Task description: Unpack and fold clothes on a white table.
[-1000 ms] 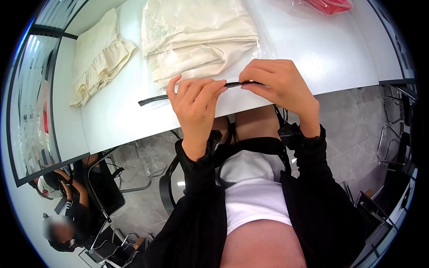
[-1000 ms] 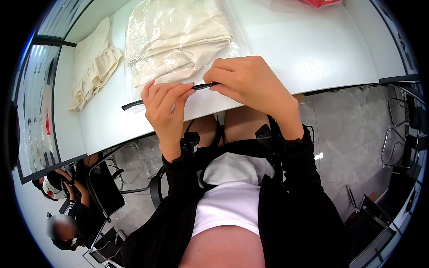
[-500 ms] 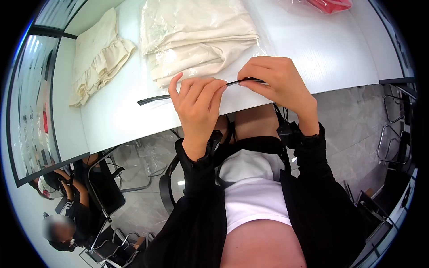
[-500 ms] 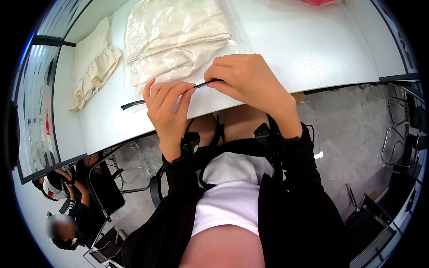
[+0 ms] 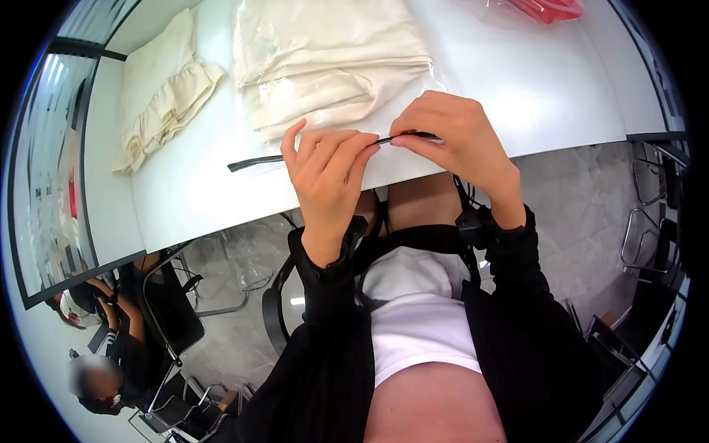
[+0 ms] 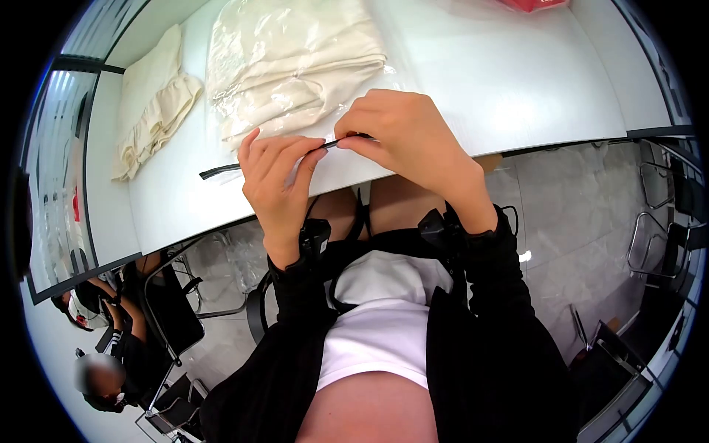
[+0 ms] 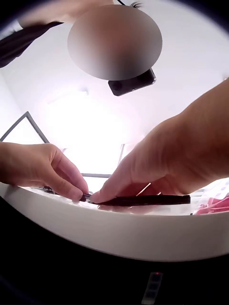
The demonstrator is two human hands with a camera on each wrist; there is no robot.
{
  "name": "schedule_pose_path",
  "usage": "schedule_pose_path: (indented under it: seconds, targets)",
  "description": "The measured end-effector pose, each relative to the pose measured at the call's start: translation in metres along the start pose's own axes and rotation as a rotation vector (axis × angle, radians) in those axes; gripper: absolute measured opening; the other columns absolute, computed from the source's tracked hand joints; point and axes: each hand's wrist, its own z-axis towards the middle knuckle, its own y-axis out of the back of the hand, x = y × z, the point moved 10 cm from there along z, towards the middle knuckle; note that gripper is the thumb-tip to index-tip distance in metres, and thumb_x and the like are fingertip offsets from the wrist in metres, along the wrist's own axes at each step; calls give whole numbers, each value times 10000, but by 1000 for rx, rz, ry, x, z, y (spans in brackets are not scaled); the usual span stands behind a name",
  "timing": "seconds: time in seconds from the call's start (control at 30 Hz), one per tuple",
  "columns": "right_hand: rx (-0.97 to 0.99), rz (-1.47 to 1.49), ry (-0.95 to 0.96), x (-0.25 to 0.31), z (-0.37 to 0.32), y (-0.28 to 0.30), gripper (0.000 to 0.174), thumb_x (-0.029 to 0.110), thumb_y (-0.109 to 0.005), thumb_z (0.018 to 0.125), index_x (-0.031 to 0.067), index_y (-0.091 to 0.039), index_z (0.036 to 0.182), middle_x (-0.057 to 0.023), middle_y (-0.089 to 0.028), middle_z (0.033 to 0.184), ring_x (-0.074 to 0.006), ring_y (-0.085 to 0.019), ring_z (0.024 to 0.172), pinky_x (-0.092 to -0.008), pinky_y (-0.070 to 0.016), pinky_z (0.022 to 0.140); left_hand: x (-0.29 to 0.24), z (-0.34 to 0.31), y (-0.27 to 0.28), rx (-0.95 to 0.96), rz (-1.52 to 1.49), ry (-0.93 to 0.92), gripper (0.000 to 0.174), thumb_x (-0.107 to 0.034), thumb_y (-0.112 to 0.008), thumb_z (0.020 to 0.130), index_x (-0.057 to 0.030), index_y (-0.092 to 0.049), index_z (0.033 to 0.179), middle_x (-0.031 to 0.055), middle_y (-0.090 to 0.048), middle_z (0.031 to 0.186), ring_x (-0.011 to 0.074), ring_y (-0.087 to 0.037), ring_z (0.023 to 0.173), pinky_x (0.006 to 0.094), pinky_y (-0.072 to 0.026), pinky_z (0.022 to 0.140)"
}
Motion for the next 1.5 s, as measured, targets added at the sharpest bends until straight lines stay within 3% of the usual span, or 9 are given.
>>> schedule_pose_path:
  seconds: [0.5, 1.5]
  targets:
    - [32, 81, -91, -2, -1, -4, 127, 36, -681, 696, 28, -621, 807, -40, -562, 727, -182, -521, 715, -279, -439, 594, -1, -1, -1, 15, 2, 15, 140, -84, -712, 664, -117, -652, 786, -35, -589, 738, 150, -524, 735, 381, -328, 933]
    - [1, -41, 58, 6, -3, -3, 134, 111, -699, 680, 43, -637, 777, -37, -522, 642, -185, -500, 610, -292, -410, 528, -3, -3, 1, -8, 62, -64, 157, -85, -714, 639, -114, -631, 770, -38, -582, 715, 146, -511, 692, 388, -365, 905]
